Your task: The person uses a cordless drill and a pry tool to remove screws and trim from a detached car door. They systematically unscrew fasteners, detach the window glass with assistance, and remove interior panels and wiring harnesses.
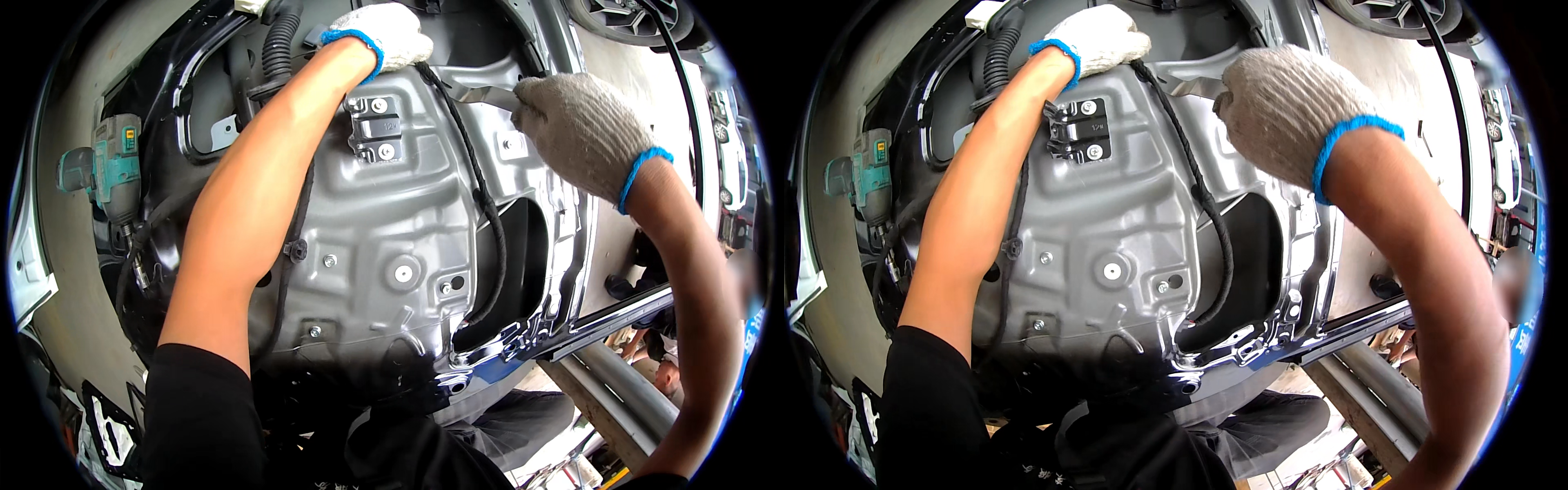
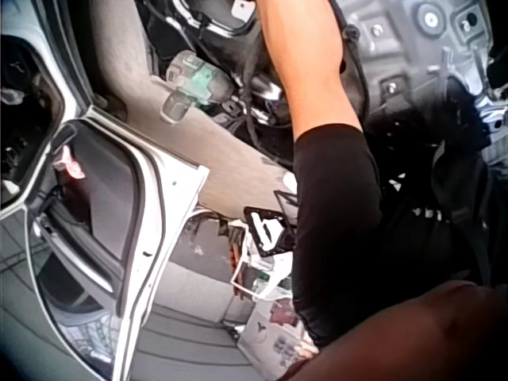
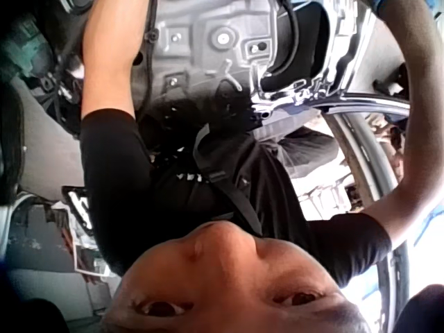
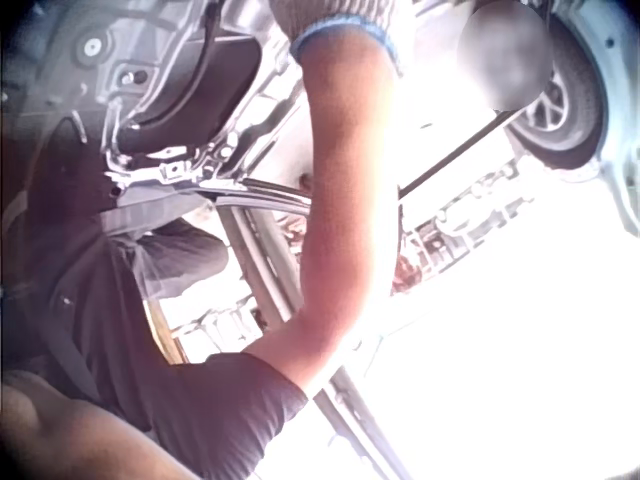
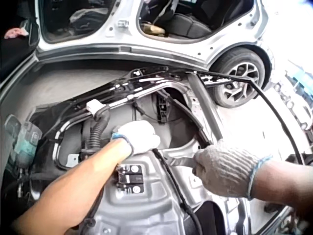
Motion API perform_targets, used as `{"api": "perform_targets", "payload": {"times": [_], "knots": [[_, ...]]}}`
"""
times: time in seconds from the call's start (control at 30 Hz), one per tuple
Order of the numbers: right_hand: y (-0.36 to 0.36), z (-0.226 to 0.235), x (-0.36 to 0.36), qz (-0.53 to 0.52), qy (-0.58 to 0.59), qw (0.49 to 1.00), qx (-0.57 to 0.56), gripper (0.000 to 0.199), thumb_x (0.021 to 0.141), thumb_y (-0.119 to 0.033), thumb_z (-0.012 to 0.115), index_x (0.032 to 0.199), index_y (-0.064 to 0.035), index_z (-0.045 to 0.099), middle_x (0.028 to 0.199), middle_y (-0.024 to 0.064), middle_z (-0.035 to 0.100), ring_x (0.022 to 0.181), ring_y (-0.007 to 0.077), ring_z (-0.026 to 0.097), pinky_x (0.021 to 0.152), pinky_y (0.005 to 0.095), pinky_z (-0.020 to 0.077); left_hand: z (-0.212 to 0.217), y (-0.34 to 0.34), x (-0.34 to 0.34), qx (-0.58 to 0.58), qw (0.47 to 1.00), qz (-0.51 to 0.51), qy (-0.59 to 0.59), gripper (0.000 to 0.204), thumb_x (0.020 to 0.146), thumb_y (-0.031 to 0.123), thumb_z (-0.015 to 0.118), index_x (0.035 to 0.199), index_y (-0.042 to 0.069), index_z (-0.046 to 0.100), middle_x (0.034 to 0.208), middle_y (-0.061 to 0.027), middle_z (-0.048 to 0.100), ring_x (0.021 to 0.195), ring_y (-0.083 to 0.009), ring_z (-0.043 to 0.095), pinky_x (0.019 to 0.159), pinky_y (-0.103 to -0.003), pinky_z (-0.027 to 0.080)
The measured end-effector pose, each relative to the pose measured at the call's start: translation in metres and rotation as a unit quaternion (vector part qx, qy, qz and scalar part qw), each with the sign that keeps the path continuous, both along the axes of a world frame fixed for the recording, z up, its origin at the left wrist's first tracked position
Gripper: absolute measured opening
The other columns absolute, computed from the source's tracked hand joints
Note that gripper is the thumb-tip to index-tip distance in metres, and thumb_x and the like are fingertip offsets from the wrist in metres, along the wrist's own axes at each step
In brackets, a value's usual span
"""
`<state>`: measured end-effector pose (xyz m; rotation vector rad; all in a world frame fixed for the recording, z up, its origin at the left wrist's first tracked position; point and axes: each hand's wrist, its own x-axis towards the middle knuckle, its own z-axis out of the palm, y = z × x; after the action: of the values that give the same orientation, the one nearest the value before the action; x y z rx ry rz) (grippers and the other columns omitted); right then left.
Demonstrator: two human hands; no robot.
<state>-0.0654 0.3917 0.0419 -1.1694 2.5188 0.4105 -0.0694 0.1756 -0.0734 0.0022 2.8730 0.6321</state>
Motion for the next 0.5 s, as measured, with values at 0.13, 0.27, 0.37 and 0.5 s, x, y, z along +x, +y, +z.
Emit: {"api": "perform_targets", "payload": {"times": [0.13,0.27,0.37,0.5], "knots": [[-0.006,-0.001,-0.011,0.029,0.010,0.999,0.019,0.025,0.097,-0.018,0.052,0.092,0.0007,0.068,0.073,0.0194,0.065,0.067,0.0329,0.066,0.068,0.0443,0.0531,-0.010,-0.002,-0.005,-0.010,1.000,-0.016,-0.015,0.040,0.083,0.038,0.053,0.089,0.005,0.075,0.093,-0.0221,0.070,0.090,-0.0382,0.067,0.081,-0.046,0.051],[-0.009,0.002,-0.027,0.125,-0.013,0.989,0.083,0.026,0.097,-0.018,0.052,0.094,0.0012,0.068,0.069,0.0167,0.064,0.062,0.0286,0.064,0.066,0.0425,0.0521,-0.019,-0.006,-0.010,-0.033,0.997,-0.065,0.006,0.040,0.083,0.037,0.054,0.088,0.004,0.074,0.094,-0.0231,0.069,0.090,-0.0390,0.067,0.081,-0.047,0.051],[-0.012,0.004,-0.019,-0.013,-0.060,0.998,0.014,0.027,0.098,-0.019,0.052,0.093,0.0015,0.068,0.065,0.0142,0.061,0.058,0.0249,0.061,0.062,0.0401,0.0510,-0.027,-0.010,-0.011,-0.038,0.997,-0.073,0.005,0.039,0.082,0.037,0.054,0.085,0.003,0.073,0.091,-0.0236,0.069,0.088,-0.0393,0.067,0.079,-0.047,0.050],[-0.003,-0.007,-0.025,0.114,-0.035,0.992,0.037,0.027,0.099,-0.019,0.051,0.095,0.0007,0.069,0.064,0.0136,0.061,0.057,0.0233,0.061,0.061,0.0396,0.0512,-0.014,-0.008,-0.007,0.026,0.998,-0.012,-0.048,0.039,0.081,0.038,0.055,0.076,0.003,0.072,0.075,-0.0205,0.068,0.074,-0.0376,0.066,0.069,-0.046,0.048]]}}
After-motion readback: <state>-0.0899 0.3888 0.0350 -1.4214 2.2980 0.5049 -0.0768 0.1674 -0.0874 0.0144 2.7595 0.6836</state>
